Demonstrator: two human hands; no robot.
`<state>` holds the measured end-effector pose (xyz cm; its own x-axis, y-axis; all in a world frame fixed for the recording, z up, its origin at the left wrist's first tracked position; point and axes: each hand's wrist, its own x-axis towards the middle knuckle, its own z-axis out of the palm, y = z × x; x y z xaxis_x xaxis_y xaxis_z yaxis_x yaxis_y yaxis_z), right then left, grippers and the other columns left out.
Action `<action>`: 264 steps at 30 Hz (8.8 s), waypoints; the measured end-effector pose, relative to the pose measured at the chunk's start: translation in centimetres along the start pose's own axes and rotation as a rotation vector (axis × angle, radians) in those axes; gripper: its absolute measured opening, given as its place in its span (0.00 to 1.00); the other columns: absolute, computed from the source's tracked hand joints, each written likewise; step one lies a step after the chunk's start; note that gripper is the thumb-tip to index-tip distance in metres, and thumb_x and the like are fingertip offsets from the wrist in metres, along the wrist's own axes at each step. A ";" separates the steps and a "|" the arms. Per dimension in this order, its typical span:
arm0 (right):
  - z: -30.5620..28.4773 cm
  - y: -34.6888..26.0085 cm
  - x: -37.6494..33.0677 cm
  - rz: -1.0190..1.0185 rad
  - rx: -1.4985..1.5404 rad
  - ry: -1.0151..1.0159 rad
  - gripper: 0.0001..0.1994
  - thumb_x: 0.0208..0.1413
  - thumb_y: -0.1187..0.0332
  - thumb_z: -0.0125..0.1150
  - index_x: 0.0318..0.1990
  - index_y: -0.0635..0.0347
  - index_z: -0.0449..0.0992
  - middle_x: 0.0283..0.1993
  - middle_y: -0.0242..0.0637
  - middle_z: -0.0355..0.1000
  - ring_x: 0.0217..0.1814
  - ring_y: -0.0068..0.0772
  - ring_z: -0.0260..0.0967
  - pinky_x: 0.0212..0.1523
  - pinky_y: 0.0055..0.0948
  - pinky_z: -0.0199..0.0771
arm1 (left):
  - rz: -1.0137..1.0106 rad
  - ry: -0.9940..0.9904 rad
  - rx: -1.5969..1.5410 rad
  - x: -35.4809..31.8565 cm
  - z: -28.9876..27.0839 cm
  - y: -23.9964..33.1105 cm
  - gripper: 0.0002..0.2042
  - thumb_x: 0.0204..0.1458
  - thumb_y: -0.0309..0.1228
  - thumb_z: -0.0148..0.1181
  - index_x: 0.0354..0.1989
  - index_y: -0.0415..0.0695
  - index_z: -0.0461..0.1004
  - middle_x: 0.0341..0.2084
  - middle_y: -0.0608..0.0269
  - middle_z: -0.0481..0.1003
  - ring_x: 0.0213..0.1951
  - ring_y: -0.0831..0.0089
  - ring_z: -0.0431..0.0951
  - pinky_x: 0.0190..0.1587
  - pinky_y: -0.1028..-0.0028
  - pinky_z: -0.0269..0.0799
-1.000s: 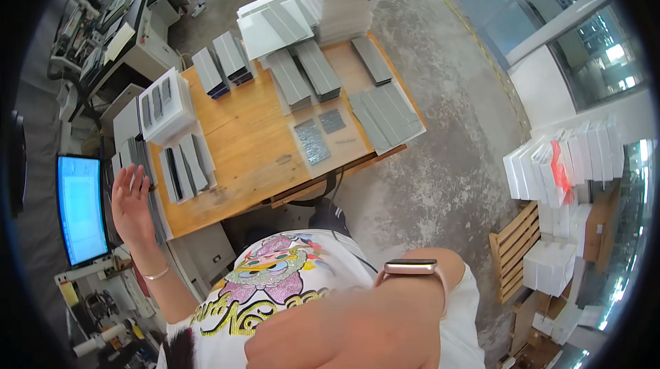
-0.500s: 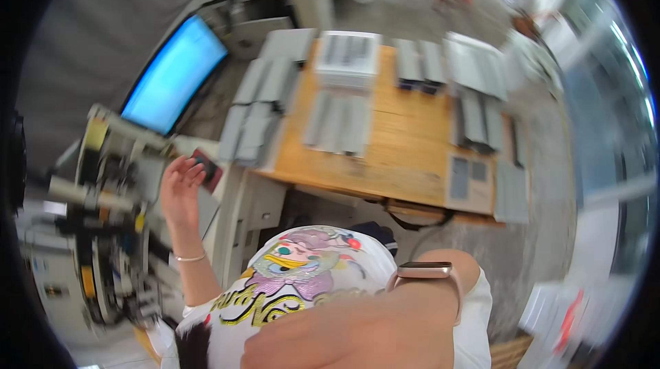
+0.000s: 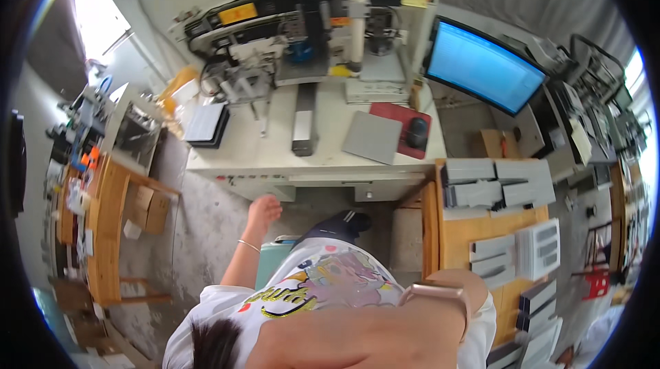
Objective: The person organizes rectangular panels on a table, retrieves and handles a strap bag from a drawer, gathers stacks of the rectangular panels, and carries them to another table in the room.
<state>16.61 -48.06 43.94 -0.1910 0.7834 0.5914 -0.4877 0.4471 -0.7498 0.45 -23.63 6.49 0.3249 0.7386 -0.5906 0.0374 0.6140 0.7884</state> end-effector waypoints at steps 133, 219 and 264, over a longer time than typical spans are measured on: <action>-28.1 60.7 21.5 1.136 -0.249 0.960 0.25 0.41 0.52 0.43 0.33 0.69 0.71 0.35 0.56 0.69 0.39 0.49 0.66 0.39 0.37 0.62 | -0.292 0.133 0.448 32.9 -24.3 27.8 0.19 0.40 0.51 0.39 0.27 0.51 0.70 0.21 0.70 0.68 0.25 0.74 0.62 0.30 0.69 0.55; 15.9 24.2 -41.3 0.758 -0.496 3.506 0.13 0.39 0.70 0.51 0.36 0.61 0.70 0.40 0.50 0.65 0.41 0.48 0.63 0.42 0.37 0.64 | 0.259 -2.630 1.366 -16.3 32.4 -15.1 0.10 0.45 0.25 0.49 0.36 0.37 0.70 0.30 0.55 0.70 0.34 0.66 0.71 0.38 0.75 0.66; 24.3 26.1 -46.5 1.674 -0.933 2.259 0.14 0.30 0.58 0.62 0.25 0.58 0.75 0.29 0.47 0.69 0.36 0.46 0.67 0.37 0.37 0.67 | 0.244 -1.525 1.430 -14.8 23.0 -38.6 0.18 0.40 0.34 0.53 0.41 0.40 0.68 0.38 0.45 0.69 0.43 0.53 0.68 0.44 0.67 0.62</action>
<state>-7.93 -83.31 4.03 0.7503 -0.5734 -0.3291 -0.6528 -0.7212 -0.2316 15.91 -64.66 -11.30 0.7384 -0.4628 -0.4904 0.1697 -0.5763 0.7994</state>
